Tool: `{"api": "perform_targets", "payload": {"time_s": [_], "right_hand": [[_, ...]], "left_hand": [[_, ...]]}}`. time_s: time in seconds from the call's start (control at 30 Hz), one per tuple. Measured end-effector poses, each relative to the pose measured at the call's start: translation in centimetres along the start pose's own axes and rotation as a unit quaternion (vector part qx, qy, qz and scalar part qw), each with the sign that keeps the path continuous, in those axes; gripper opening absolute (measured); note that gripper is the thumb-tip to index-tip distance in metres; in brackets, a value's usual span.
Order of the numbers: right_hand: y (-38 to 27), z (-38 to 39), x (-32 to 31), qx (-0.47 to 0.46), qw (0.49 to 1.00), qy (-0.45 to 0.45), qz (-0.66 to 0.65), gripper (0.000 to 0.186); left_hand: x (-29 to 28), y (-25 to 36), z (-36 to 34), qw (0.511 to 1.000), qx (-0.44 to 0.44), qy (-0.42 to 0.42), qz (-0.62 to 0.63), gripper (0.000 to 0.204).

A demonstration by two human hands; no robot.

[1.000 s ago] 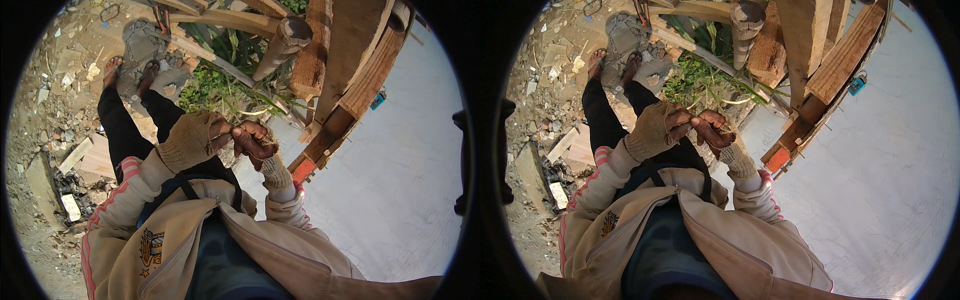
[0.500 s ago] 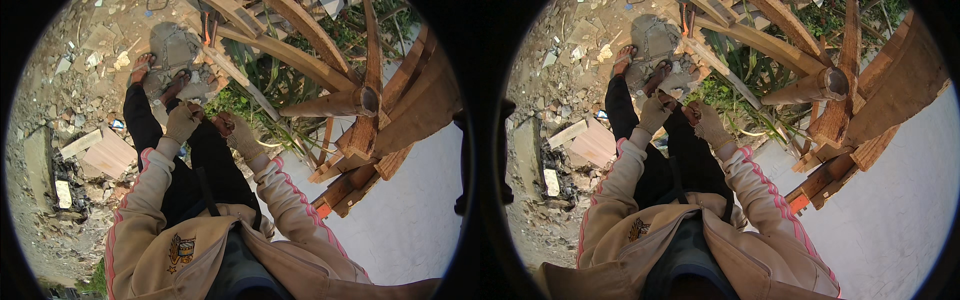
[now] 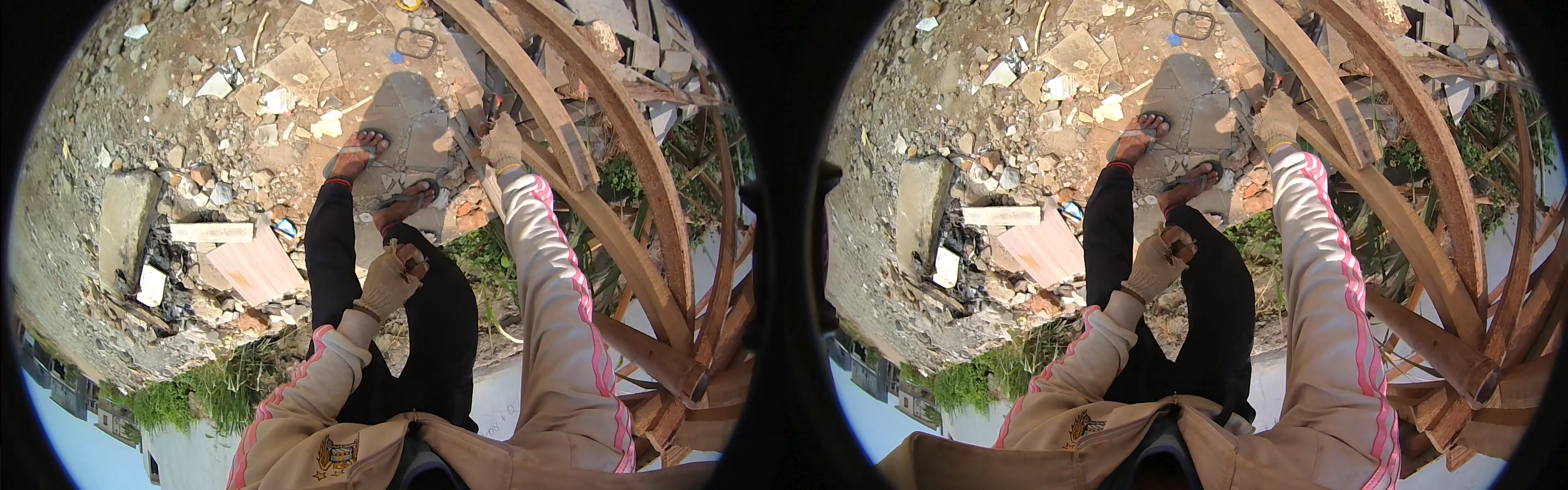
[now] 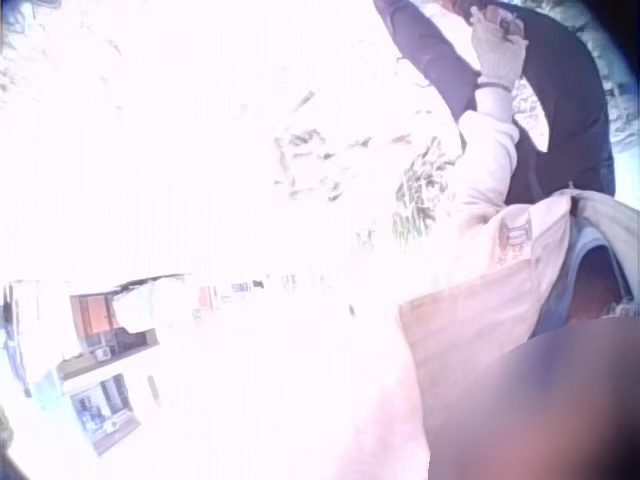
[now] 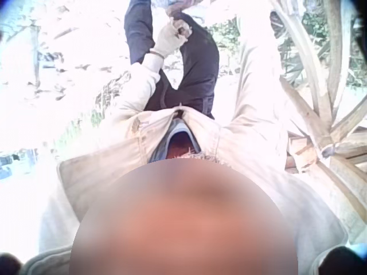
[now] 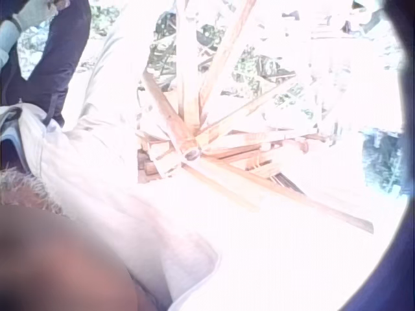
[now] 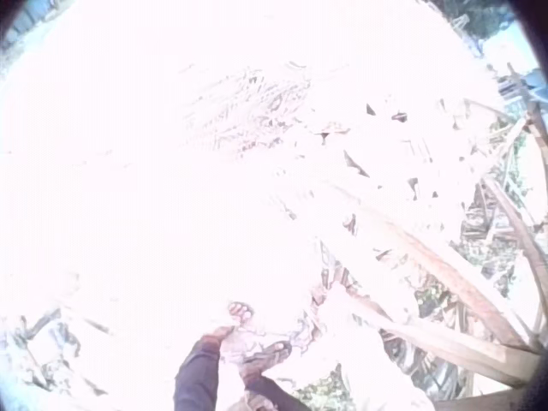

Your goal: The person bends metal rods into rectangular shapes using a hammer and a wooden workbench. They repeatedly position the rods, strike them with the hammer to form corners, and adjust the pieces on the bench.

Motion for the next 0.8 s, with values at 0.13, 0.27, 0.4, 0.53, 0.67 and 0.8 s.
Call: {"api": "perform_targets", "payload": {"time_s": [0.13,0.27,0.4,0.53,0.67,0.8], "right_hand": [[2.3,-9.5,2.9,0.015,0.991,-0.107,0.074,0.032],[5.8,-13.7,7.1,0.004,0.986,-0.149,0.072,0.029],[5.0,-11.2,5.3,0.043,0.997,-0.059,0.027,0.038],[0.0,-3.5,1.6,0.074,0.995,-0.056,-0.035,0.053],[-6.1,8.7,0.9,0.288,0.499,-0.021,-0.817,0.032],[-11.6,24.1,-7.9,0.263,0.526,-0.157,-0.793,0.029]], "left_hand": [[-1.2,0.4,-0.4,1.0,0.006,0.013,0.023,0.015],[-2.0,0.5,-0.5,0.998,0.041,0.027,0.031,0.013],[-1.9,-0.1,-0.6,0.999,0.037,0.003,0.035,0.013],[-1.6,-0.3,-0.5,0.997,0.06,0.007,0.039,0.011],[-3.3,0.9,2.5,0.998,0.066,0.011,-0.019,0.013],[-6.1,6.8,8.4,0.995,0.093,-0.046,0.01,0.012]]}}
Point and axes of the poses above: each hand's wrist, its own z-axis away from the middle knuckle, its own x-axis out of the palm, y = z × x, the point moved 4 cm from there along -z, towards the middle knuckle, and after that the axes turned 10 degrees about -x, right-handed, at the moved point
